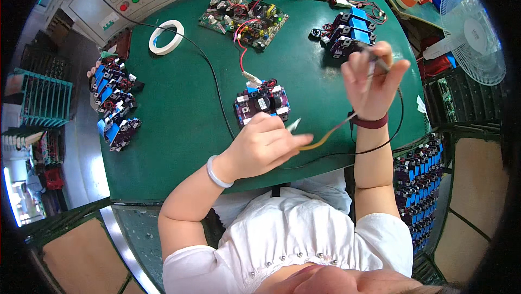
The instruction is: Manually testing circuit boards and assembling electronic units in a factory setting.
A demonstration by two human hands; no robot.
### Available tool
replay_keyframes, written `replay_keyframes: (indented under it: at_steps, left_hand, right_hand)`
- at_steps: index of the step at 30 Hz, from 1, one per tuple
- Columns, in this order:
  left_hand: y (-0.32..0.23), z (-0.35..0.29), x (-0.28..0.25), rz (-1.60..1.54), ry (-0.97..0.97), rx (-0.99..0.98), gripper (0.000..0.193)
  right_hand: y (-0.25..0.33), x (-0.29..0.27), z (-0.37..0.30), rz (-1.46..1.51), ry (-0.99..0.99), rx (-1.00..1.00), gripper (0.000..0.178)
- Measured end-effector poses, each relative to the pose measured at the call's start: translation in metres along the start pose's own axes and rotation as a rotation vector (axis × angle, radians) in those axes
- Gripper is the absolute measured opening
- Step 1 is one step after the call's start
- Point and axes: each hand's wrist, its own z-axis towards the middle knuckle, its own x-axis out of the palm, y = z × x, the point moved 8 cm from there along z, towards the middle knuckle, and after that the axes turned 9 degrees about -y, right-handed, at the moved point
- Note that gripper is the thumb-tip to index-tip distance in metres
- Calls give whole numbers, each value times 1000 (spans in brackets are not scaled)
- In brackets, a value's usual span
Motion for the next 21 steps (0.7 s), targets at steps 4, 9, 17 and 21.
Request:
replay_keyframes:
  at_steps: [4,9,17,21]
  left_hand:
    - [2,-5,-17,-321,138,-103,24]
    - [26,-6,-73,-200,40,-215,21]
    - [50,-15,-83,22,-113,-284,24]
    - [58,-18,-79,62,-120,-324,25]
  right_hand:
    - [19,-32,8,139,-276,-81,32]
    - [-28,-32,-2,-235,-160,327,22]
    - [-69,-7,-21,-503,61,571,22]
    - [-61,-2,-16,-894,185,255,13]
